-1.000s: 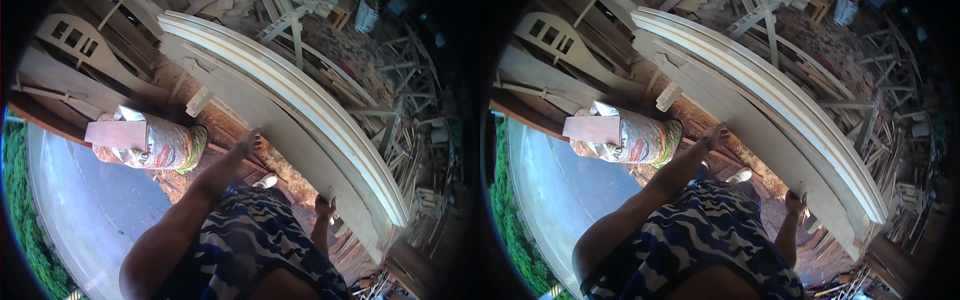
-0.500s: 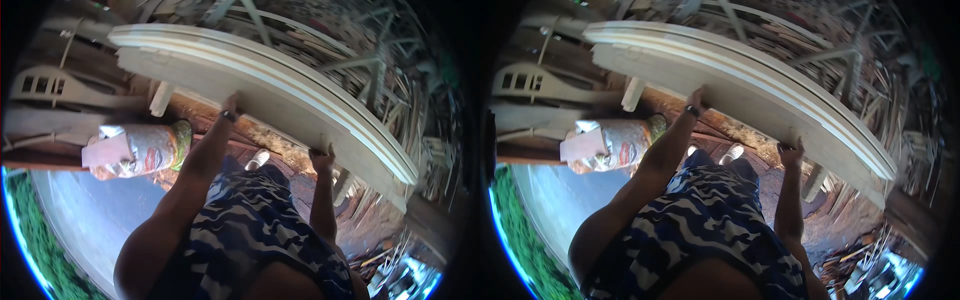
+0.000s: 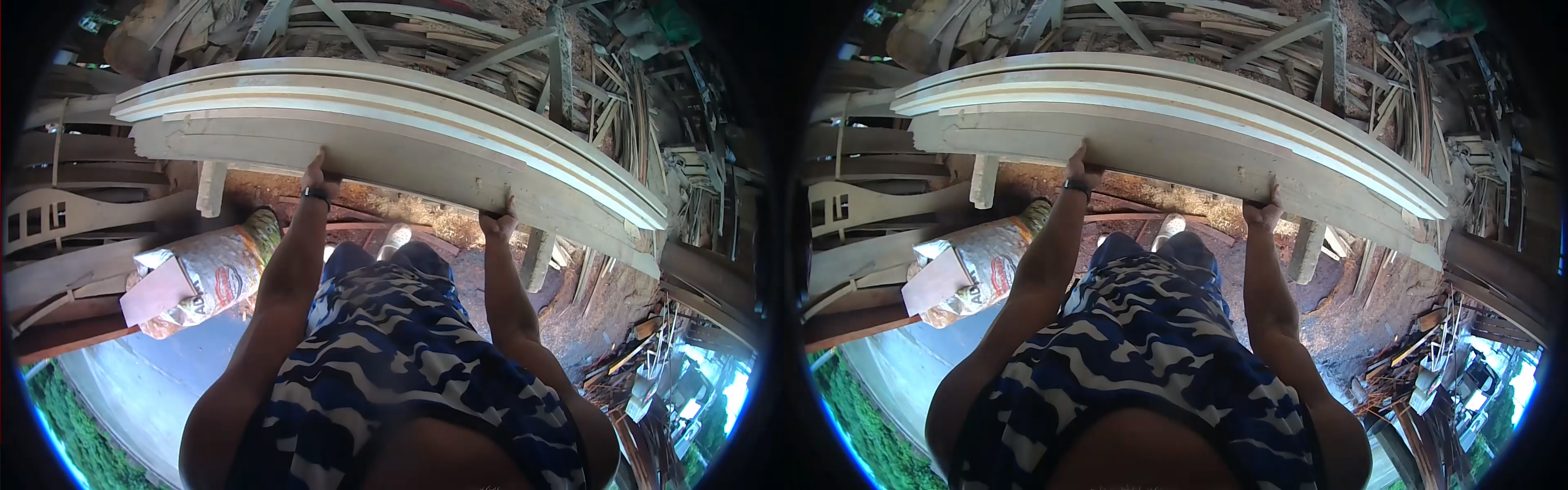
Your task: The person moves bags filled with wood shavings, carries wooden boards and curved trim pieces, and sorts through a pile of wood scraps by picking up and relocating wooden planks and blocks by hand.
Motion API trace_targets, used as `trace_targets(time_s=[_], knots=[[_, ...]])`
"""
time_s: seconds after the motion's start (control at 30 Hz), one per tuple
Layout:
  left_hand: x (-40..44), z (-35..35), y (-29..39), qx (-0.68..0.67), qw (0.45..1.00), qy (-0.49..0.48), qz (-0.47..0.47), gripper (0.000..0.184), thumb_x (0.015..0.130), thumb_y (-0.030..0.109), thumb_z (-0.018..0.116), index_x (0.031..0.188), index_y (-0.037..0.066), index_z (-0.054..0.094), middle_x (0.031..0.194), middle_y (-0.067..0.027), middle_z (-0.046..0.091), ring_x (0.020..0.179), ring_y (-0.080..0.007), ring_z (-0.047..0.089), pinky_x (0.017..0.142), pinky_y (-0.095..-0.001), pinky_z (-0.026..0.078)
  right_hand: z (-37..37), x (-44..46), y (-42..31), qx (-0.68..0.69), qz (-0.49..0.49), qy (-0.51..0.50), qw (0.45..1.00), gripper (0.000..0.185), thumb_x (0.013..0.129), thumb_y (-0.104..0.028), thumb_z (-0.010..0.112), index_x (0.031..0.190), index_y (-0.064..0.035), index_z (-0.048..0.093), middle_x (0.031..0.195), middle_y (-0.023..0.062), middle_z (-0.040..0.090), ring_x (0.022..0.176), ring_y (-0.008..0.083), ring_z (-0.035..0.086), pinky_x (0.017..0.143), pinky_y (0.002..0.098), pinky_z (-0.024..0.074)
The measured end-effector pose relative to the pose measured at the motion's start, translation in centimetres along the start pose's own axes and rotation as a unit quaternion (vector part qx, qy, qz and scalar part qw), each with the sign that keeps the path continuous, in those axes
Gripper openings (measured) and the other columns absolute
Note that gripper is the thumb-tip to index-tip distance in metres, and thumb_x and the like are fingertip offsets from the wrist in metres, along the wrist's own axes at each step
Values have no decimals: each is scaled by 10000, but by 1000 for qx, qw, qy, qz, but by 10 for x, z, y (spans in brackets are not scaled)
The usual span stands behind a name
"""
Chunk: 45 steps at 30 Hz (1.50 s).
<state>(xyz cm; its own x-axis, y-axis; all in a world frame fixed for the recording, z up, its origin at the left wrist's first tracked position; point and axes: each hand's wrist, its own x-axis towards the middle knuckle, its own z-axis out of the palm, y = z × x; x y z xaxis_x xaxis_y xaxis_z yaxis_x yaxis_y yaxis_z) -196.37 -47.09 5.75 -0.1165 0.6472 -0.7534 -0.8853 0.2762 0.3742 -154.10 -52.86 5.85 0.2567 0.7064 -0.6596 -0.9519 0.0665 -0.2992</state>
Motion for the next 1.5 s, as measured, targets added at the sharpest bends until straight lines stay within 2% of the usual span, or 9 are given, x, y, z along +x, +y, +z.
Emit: trace_targets(time_s=[0.4, 0.53, 0.7, 0.8, 0.87, 0.97, 1.07, 1.2, 1.5], knots=[[-32, -90, -4, 72, 991, -83, -70, 244, 907, 270, 601, 1078, 98, 629, 1032, -52, 654, 930, -232, 600, 893, -404, 475, -102, 6, -6, -8, 49, -104, 993, 456, 806, -252, 631, 1229, -102, 555, 1191, 72, 576, 1133, 289, 505, 1014, 463, 384], [-76, -40, -18, 143, 969, -80, -184, 352, 910, 393, 568, 1059, 83, 643, 1008, -92, 674, 943, -280, 630, 823, -506, 529, -83, -11, 0, -187, 96, 38, 977, 485, 896, -440, 542, 1215, -76, 528, 953, 57, 586, 796, 190, 594, 688, 331, 522], [-72, -54, -35, 79, 960, -103, -248, 449, 877, 426, 613, 1139, 62, 603, 1048, -109, 658, 943, -294, 622, 827, -434, 531, -32, -68, 4, -624, 375, -114, 675, 219, 930, -263, 534, 918, -80, 653, 854, 128, 671, 731, 235, 666, 580, 336, 521], [-85, -28, -53, 121, 967, -102, -198, 465, 862, 444, 628, 1135, 68, 607, 1040, -105, 659, 914, -278, 621, 803, -431, 534, 9, -51, 21, -798, -346, -408, 276, 230, 841, -272, 615, 927, -61, 651, 853, 137, 644, 780, 303, 639, 683, 400, 522], [-83, -18, -60, 172, 968, -88, -158, 473, 857, 459, 628, 1138, 78, 609, 1050, -99, 656, 910, -270, 616, 791, -426, 534, 60, -55, 40, -787, -292, -230, 493, 355, 784, -285, 645, 1054, -57, 624, 987, 156, 604, 966, 341, 577, 861, 452, 464], [-65, -27, -65, 176, 972, -39, -153, 484, 862, 454, 614, 1192, 101, 580, 1121, -109, 620, 957, -282, 591, 800, -428, 525, 107, -38, 58, -770, -429, -289, 374, 485, 783, -268, 632, 1217, -68, 548, 1153, 166, 552, 1150, 324, 481, 967, 463, 387], [-85, -34, -77, 102, 985, -67, -121, 504, 868, 428, 597, 1262, 118, 542, 1211, -72, 590, 1070, -275, 562, 928, -413, 458, 114, -7, 90, -854, -326, -316, 254, 673, 799, -348, 622, 1372, -73, 399, 1296, 187, 474, 1232, 349, 418, 1018, 524, 322], [-35, -75, -71, 19, 957, -223, -186, 393, 882, 475, 546, 1139, 185, 610, 1070, -34, 642, 940, -252, 589, 784, -415, 487, 108, 17, 127, -828, -345, -366, 248, 576, 850, -443, 556, 1312, -108, 477, 1319, 166, 498, 1265, 344, 410, 1037, 556, 278], [-53, -52, -48, 66, 997, -27, -41, 635, 849, 651, 475, 1249, 160, 520, 1206, -95, 576, 1096, -312, 534, 882, -504, 435, 104, -41, 126, -800, -386, -442, 127, 684, 888, -529, 463, 1395, -79, 368, 1397, 207, 372, 1301, 368, 353, 1074, 535, 246]])
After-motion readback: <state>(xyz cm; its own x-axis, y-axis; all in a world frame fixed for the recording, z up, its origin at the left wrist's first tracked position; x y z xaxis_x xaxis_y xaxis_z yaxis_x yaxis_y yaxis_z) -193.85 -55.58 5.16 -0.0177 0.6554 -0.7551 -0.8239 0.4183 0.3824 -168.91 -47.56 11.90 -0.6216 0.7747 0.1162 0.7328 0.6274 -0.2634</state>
